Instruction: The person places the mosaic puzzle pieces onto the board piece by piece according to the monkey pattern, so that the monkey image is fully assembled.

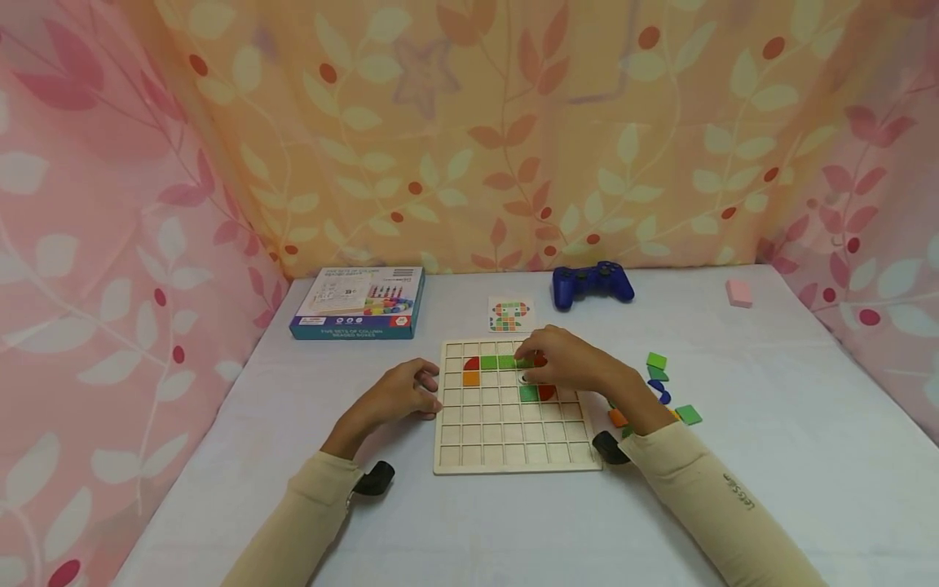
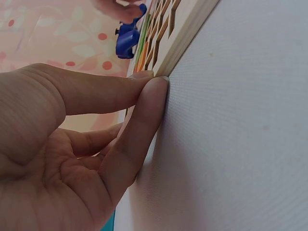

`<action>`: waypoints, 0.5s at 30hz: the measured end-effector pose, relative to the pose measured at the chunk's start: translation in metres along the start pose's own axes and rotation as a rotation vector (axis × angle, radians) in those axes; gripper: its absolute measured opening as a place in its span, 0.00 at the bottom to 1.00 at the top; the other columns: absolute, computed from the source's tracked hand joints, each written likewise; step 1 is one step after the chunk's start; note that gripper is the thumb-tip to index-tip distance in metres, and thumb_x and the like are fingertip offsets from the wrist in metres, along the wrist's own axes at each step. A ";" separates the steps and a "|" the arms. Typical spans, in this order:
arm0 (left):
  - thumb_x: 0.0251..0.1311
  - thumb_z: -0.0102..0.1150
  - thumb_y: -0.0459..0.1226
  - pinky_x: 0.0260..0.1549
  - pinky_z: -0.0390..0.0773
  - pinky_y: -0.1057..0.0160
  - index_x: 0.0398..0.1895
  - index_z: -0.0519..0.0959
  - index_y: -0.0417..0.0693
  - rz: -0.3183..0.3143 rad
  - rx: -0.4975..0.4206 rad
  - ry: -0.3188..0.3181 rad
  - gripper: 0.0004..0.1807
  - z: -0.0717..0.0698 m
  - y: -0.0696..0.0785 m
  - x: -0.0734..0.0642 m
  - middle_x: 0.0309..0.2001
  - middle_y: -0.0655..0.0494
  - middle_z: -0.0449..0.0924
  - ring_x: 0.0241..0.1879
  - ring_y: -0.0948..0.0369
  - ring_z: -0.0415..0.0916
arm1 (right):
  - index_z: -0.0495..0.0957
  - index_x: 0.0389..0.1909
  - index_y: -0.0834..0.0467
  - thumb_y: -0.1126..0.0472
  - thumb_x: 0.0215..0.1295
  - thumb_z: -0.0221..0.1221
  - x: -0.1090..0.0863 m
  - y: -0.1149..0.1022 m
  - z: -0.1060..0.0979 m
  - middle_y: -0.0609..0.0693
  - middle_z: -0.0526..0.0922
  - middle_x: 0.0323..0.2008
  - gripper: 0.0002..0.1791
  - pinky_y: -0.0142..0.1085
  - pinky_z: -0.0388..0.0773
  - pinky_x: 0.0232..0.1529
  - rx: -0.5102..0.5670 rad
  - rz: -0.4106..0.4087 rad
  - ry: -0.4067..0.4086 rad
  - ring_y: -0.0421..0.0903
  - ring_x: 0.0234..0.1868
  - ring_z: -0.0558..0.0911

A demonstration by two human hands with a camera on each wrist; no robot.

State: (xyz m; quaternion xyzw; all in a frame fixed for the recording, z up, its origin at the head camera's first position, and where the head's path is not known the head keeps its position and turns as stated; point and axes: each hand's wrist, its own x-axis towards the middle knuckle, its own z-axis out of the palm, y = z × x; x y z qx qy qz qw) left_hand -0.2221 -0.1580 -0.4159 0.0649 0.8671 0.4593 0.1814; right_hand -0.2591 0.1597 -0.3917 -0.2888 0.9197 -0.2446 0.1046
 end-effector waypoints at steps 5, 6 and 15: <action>0.61 0.72 0.29 0.43 0.88 0.63 0.68 0.73 0.37 0.001 0.010 0.000 0.31 0.001 0.001 -0.001 0.49 0.46 0.79 0.40 0.56 0.81 | 0.88 0.55 0.57 0.58 0.69 0.68 -0.016 0.018 -0.008 0.50 0.87 0.50 0.16 0.48 0.77 0.57 -0.012 0.046 0.027 0.51 0.51 0.77; 0.61 0.72 0.29 0.43 0.88 0.63 0.68 0.74 0.38 0.001 0.010 -0.001 0.31 0.001 0.000 -0.001 0.49 0.46 0.79 0.40 0.56 0.81 | 0.88 0.55 0.57 0.58 0.69 0.68 -0.019 0.022 -0.010 0.49 0.87 0.50 0.16 0.48 0.77 0.56 -0.005 0.063 0.033 0.51 0.51 0.77; 0.61 0.71 0.29 0.44 0.89 0.62 0.68 0.72 0.35 0.021 -0.019 -0.026 0.32 -0.002 -0.002 -0.001 0.51 0.44 0.78 0.41 0.56 0.81 | 0.86 0.59 0.58 0.58 0.68 0.70 -0.045 0.045 -0.025 0.49 0.86 0.48 0.19 0.50 0.78 0.57 0.021 0.176 0.053 0.51 0.52 0.77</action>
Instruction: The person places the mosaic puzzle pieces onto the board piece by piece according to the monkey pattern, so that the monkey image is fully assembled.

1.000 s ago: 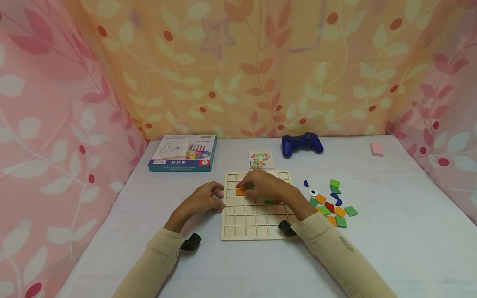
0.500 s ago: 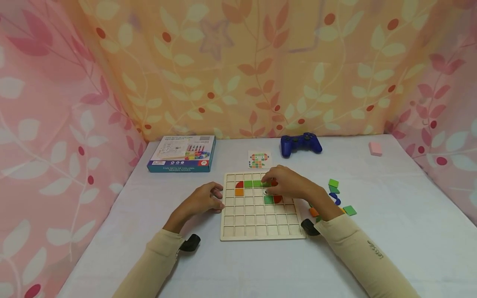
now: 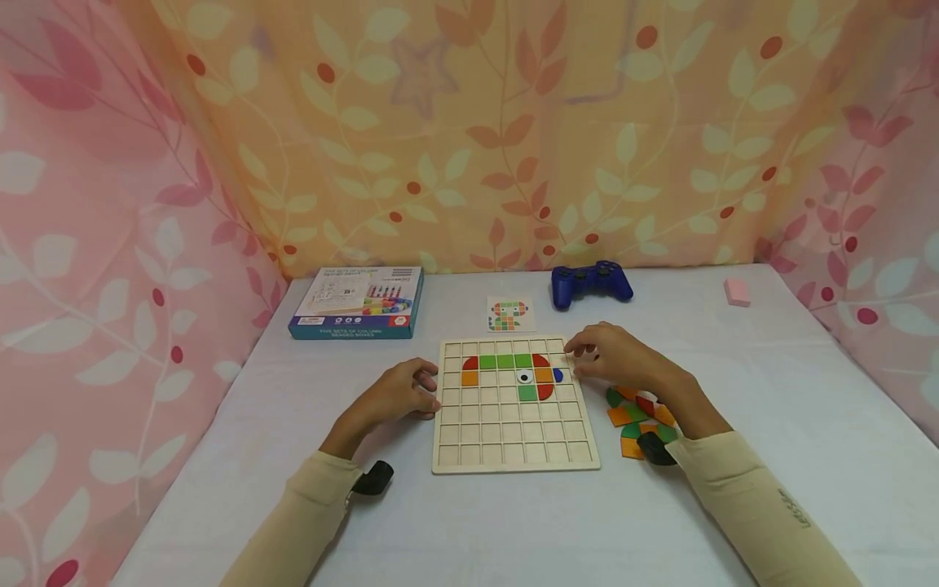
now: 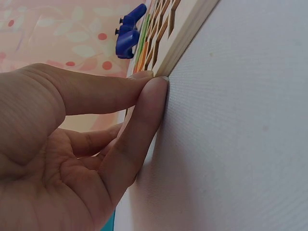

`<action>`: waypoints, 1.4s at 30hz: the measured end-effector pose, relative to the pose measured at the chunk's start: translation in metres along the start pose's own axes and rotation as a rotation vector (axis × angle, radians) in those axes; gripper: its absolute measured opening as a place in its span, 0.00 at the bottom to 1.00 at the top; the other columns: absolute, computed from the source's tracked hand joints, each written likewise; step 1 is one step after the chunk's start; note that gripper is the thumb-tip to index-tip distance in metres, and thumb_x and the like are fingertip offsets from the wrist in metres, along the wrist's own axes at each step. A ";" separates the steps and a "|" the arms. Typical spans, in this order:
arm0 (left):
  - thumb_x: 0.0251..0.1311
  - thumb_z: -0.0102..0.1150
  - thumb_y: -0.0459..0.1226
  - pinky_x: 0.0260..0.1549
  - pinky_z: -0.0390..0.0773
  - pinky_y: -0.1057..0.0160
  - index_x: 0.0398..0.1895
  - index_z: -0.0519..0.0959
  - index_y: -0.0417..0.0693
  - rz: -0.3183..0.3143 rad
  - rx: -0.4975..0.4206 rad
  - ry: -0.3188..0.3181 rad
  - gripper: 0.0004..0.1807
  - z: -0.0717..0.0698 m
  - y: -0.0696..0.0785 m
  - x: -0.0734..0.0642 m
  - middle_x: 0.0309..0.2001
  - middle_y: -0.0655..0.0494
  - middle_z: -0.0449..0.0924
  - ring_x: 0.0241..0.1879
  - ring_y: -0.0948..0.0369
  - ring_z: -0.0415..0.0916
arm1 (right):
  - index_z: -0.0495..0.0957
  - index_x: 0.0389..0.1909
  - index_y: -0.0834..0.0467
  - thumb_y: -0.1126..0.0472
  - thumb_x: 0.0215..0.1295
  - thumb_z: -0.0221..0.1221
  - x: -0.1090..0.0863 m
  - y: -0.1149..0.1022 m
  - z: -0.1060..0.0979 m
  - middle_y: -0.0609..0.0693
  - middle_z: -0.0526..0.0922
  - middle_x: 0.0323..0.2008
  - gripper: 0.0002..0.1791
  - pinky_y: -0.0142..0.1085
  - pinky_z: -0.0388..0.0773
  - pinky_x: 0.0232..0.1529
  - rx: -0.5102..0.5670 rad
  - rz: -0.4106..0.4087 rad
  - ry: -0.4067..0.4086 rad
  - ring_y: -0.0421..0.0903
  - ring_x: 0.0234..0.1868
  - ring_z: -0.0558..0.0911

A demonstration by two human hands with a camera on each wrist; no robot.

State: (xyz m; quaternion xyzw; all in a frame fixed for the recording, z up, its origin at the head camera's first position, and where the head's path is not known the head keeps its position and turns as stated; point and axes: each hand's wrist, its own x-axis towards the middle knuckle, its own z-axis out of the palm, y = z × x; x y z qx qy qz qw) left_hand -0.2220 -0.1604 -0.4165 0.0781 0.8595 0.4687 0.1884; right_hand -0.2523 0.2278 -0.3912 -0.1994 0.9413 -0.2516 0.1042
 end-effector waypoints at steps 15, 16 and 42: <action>0.61 0.72 0.29 0.44 0.89 0.61 0.68 0.72 0.35 0.013 0.001 -0.007 0.32 -0.001 -0.002 0.000 0.51 0.43 0.78 0.40 0.56 0.81 | 0.85 0.59 0.61 0.56 0.64 0.72 -0.008 0.032 -0.010 0.52 0.87 0.49 0.24 0.53 0.80 0.55 -0.029 0.058 0.019 0.51 0.49 0.78; 0.61 0.72 0.29 0.44 0.89 0.61 0.68 0.72 0.35 0.011 0.002 -0.006 0.32 -0.001 -0.002 0.000 0.51 0.43 0.78 0.40 0.56 0.81 | 0.85 0.59 0.61 0.56 0.64 0.72 -0.008 0.034 -0.010 0.52 0.87 0.49 0.24 0.52 0.81 0.55 -0.024 0.063 0.019 0.51 0.48 0.79; 0.61 0.72 0.29 0.43 0.88 0.63 0.68 0.73 0.36 -0.009 0.016 0.010 0.32 -0.001 0.001 -0.002 0.51 0.44 0.78 0.41 0.56 0.81 | 0.88 0.52 0.62 0.55 0.69 0.70 -0.008 0.040 -0.011 0.53 0.87 0.46 0.18 0.57 0.80 0.60 -0.044 0.066 0.017 0.53 0.50 0.81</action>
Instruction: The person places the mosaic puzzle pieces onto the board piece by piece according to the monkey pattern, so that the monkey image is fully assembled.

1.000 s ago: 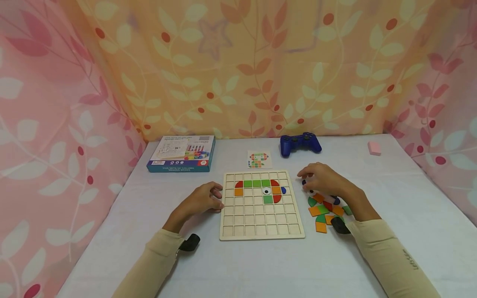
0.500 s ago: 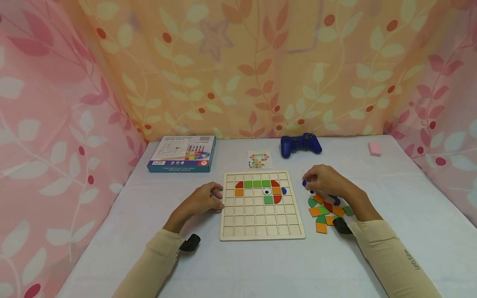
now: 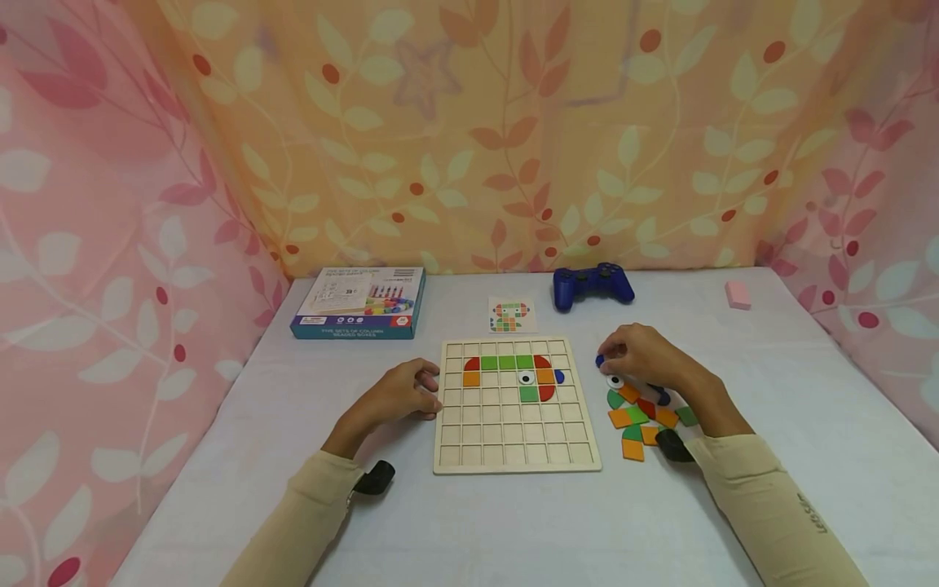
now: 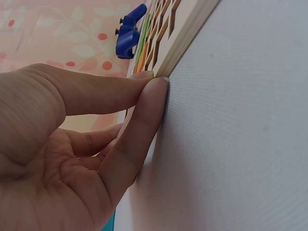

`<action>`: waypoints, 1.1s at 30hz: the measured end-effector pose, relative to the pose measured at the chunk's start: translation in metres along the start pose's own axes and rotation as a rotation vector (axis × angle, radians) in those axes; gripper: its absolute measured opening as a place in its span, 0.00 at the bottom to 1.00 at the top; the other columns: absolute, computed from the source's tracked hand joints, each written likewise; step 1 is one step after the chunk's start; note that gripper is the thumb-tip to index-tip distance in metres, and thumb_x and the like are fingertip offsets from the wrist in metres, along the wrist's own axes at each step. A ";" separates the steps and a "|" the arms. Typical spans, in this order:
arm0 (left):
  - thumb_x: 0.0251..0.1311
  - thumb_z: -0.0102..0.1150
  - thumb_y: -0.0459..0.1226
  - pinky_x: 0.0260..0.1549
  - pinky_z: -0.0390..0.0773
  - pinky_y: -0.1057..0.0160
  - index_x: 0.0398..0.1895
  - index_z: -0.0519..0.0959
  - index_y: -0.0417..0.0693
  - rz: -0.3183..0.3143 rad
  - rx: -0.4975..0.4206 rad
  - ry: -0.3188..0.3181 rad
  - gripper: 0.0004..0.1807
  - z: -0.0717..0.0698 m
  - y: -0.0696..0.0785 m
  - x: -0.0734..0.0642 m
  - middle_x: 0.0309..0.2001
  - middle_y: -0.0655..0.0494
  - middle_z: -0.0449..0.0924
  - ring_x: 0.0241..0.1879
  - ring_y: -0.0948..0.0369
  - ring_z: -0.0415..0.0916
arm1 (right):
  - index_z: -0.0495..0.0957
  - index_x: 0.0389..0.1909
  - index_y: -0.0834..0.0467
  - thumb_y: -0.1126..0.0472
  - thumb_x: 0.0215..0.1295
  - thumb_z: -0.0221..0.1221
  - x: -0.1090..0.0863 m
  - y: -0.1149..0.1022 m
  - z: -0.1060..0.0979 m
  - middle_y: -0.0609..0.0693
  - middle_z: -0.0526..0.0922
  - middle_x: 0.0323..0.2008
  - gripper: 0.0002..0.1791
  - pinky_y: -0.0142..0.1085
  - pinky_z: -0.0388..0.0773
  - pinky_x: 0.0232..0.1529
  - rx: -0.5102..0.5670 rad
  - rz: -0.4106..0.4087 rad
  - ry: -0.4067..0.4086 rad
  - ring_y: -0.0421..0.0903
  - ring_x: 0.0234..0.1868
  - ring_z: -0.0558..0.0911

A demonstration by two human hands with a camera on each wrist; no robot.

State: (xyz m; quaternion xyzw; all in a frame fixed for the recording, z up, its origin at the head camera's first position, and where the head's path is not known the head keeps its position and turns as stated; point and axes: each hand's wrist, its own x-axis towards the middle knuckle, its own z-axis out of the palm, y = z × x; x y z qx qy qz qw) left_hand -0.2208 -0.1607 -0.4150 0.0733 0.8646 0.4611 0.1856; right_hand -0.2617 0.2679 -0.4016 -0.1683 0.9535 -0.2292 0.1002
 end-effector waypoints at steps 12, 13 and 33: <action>0.61 0.71 0.28 0.43 0.88 0.63 0.68 0.73 0.37 -0.004 -0.025 0.001 0.31 0.000 -0.002 0.003 0.50 0.45 0.78 0.40 0.56 0.81 | 0.89 0.50 0.60 0.56 0.68 0.70 0.012 -0.030 0.009 0.49 0.86 0.43 0.15 0.50 0.78 0.55 0.003 -0.095 0.037 0.50 0.47 0.78; 0.61 0.71 0.29 0.43 0.88 0.63 0.68 0.73 0.37 -0.004 -0.026 0.000 0.31 0.000 -0.002 0.003 0.50 0.45 0.78 0.40 0.56 0.81 | 0.89 0.50 0.60 0.56 0.68 0.70 0.013 -0.033 0.010 0.49 0.86 0.43 0.15 0.50 0.78 0.55 0.006 -0.108 0.037 0.50 0.48 0.78; 0.61 0.72 0.30 0.44 0.88 0.63 0.68 0.73 0.38 -0.012 -0.008 0.008 0.31 0.000 -0.001 0.003 0.50 0.46 0.78 0.41 0.56 0.81 | 0.90 0.49 0.57 0.57 0.68 0.71 0.047 -0.103 0.041 0.47 0.86 0.45 0.12 0.47 0.79 0.57 0.075 -0.263 -0.010 0.49 0.51 0.77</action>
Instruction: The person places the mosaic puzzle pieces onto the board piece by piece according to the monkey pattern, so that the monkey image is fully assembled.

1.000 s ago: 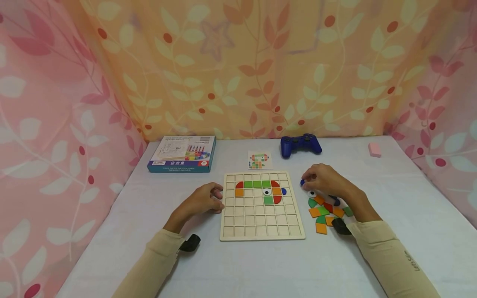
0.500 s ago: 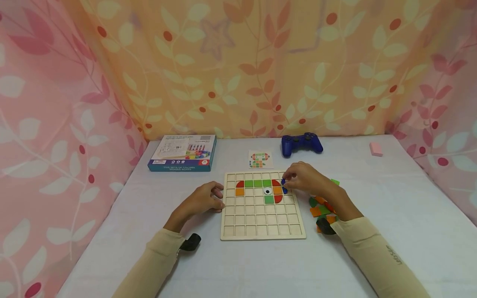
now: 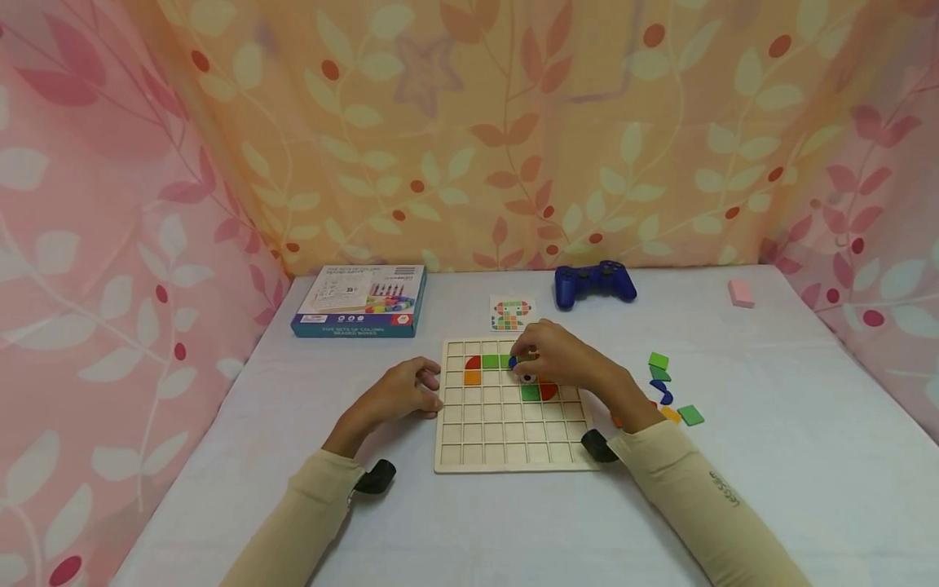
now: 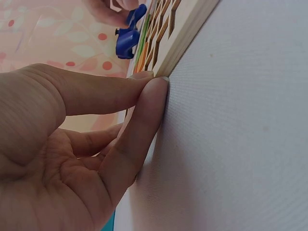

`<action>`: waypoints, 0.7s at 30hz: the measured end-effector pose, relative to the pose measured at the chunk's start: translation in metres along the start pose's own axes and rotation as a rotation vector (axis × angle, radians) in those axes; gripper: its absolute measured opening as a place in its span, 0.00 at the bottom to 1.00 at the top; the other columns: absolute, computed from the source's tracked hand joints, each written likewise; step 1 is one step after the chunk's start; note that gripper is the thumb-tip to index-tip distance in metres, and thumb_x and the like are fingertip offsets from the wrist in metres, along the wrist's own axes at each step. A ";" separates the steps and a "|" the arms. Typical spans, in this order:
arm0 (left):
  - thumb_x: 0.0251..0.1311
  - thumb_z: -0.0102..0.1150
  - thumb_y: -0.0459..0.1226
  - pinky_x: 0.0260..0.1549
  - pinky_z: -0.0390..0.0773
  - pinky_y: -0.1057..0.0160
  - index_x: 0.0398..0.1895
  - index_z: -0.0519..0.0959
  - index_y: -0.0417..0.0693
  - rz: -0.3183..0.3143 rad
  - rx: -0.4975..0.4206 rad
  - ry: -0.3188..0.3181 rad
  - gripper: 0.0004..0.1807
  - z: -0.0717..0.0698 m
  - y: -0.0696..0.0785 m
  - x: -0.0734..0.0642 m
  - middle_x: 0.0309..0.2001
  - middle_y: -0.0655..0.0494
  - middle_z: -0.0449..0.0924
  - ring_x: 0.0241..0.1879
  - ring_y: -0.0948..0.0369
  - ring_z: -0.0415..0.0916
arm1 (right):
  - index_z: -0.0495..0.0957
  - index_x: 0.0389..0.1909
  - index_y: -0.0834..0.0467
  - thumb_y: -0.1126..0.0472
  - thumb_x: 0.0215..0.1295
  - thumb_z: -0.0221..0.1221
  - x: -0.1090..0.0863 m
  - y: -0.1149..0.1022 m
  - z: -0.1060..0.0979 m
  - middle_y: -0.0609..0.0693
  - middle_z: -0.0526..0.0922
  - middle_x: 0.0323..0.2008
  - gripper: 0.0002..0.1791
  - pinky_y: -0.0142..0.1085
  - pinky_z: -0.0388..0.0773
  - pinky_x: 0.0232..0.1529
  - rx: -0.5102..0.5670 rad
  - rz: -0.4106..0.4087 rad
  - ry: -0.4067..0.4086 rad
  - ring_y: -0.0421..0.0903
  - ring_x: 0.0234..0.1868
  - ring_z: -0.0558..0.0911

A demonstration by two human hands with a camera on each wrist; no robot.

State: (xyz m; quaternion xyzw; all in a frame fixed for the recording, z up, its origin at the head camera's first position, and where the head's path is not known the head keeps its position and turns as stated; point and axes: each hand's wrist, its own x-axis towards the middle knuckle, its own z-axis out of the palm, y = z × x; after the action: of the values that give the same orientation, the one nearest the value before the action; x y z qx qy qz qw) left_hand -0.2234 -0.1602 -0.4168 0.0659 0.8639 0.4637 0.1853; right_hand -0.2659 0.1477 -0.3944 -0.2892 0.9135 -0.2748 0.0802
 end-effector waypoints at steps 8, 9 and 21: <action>0.61 0.72 0.29 0.43 0.88 0.63 0.68 0.73 0.37 0.003 -0.004 -0.001 0.31 0.001 0.000 0.000 0.50 0.46 0.78 0.40 0.56 0.81 | 0.90 0.47 0.58 0.58 0.68 0.71 0.015 -0.016 0.015 0.47 0.87 0.45 0.10 0.51 0.76 0.66 0.004 -0.065 -0.027 0.49 0.53 0.79; 0.61 0.72 0.29 0.43 0.88 0.63 0.68 0.74 0.37 0.003 -0.007 -0.003 0.31 0.001 0.000 0.000 0.50 0.46 0.78 0.40 0.56 0.81 | 0.90 0.46 0.58 0.58 0.68 0.71 0.017 -0.018 0.016 0.47 0.87 0.45 0.11 0.51 0.76 0.66 0.005 -0.072 -0.033 0.48 0.52 0.79; 0.62 0.71 0.29 0.42 0.88 0.64 0.67 0.73 0.35 0.016 -0.020 -0.030 0.31 -0.001 0.000 -0.001 0.50 0.44 0.78 0.40 0.57 0.81 | 0.91 0.48 0.58 0.57 0.67 0.72 0.040 -0.037 0.037 0.46 0.87 0.41 0.12 0.43 0.76 0.59 -0.129 -0.170 -0.059 0.45 0.47 0.79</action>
State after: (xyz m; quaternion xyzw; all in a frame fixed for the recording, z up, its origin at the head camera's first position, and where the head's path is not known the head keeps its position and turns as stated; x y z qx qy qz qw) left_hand -0.2232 -0.1616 -0.4163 0.0779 0.8557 0.4729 0.1952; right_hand -0.2696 0.0829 -0.4048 -0.3784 0.8986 -0.2125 0.0648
